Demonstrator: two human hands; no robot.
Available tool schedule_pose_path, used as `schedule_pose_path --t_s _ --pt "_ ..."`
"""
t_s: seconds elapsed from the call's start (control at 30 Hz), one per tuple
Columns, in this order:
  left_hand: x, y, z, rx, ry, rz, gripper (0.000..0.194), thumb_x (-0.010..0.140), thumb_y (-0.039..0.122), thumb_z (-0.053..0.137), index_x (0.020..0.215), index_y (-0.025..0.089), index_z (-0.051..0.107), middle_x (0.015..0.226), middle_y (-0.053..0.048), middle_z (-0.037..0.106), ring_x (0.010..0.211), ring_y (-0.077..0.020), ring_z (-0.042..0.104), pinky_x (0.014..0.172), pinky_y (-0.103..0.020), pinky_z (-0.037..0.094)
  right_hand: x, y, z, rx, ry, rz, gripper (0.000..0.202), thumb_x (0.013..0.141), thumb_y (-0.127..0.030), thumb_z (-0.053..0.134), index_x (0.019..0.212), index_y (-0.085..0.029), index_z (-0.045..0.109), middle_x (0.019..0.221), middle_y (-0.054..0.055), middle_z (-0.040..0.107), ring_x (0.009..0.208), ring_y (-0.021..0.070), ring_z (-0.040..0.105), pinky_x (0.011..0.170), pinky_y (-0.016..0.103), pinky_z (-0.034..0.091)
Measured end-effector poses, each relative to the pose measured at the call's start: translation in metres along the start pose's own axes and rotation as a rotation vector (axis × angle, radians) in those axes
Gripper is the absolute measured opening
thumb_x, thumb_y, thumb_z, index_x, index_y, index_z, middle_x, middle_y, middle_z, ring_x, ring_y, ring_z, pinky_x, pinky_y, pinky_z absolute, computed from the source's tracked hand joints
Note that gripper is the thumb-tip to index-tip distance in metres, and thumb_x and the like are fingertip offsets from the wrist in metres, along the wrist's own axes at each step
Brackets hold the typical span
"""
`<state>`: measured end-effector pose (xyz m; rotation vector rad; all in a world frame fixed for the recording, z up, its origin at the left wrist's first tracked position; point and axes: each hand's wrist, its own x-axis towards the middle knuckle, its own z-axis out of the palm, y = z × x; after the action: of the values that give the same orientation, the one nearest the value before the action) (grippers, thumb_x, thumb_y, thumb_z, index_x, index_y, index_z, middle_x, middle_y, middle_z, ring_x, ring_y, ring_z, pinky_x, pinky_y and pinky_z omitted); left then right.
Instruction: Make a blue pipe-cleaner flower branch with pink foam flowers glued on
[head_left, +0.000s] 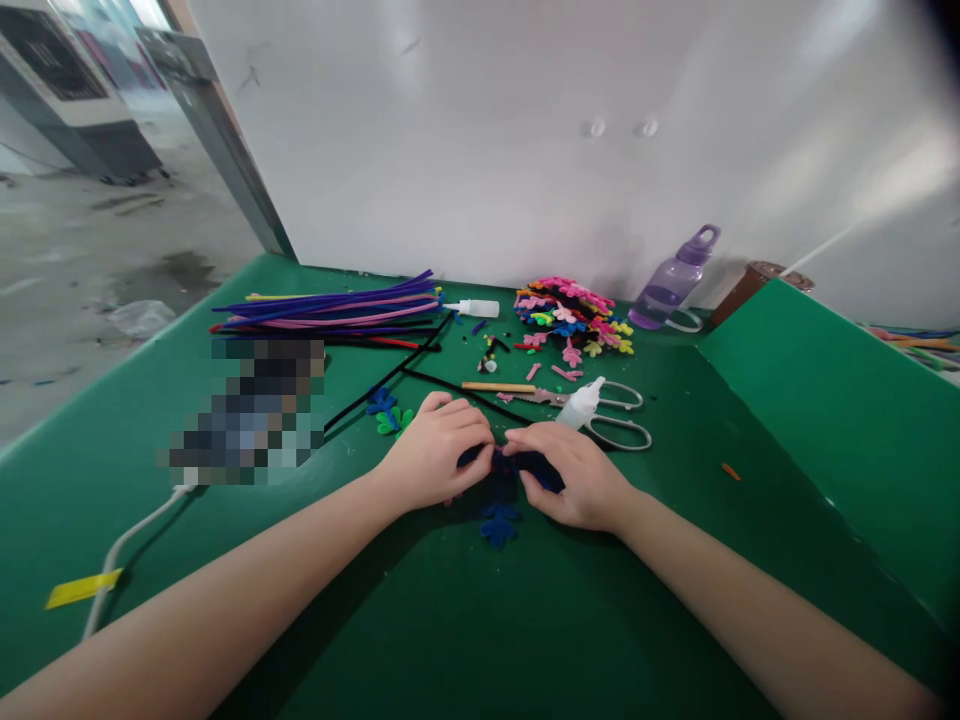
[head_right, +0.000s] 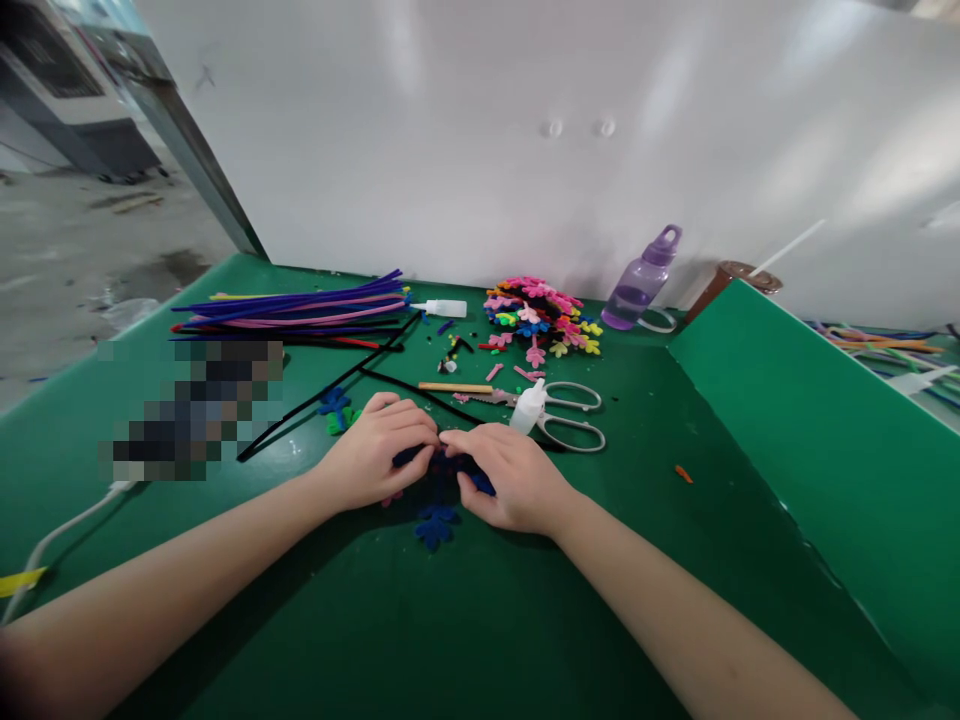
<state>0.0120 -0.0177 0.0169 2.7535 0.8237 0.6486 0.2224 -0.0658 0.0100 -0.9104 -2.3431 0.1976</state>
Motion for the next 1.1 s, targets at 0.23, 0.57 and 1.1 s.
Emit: schedule_pose_path --t_s 0.23,0.57,1.1 --pt "0.001 0.0 0.0 0.002 0.045 0.006 0.017 0.086 0.022 0.041 0.082 0.018 0.057 0.082 -0.001 0.063 0.079 -0.0139 0.054 0.082 -0.034 0.03 -0.001 0.001 0.0 -0.023 0.232 -0.017 0.063 0.073 -0.006 0.055 0.13 -0.024 0.034 0.096 0.003 0.064 0.09 0.0181 0.058 0.084 0.041 0.048" --pt "0.007 -0.01 -0.024 0.247 0.03 -0.054 0.019 0.09 0.025 0.039 0.081 0.019 0.056 0.071 -0.001 0.062 0.07 -0.0132 0.056 0.082 -0.033 0.032 0.004 0.009 -0.001 -0.15 0.747 0.123 0.054 0.07 -0.008 0.058 0.119 -0.024 0.041 0.089 0.004 0.047 0.085 0.0198 0.05 0.077 0.044 0.047" --pt "-0.008 -0.057 -0.069 0.554 -0.366 -0.196 0.008 0.072 0.018 0.056 0.068 0.021 0.061 0.075 -0.005 0.063 0.07 -0.0195 0.058 0.062 -0.03 0.035 0.011 0.019 0.0 0.174 0.691 0.441 0.061 0.076 -0.022 0.058 0.126 -0.028 0.023 0.134 0.014 0.031 0.12 0.0293 0.042 0.096 0.055 0.037"
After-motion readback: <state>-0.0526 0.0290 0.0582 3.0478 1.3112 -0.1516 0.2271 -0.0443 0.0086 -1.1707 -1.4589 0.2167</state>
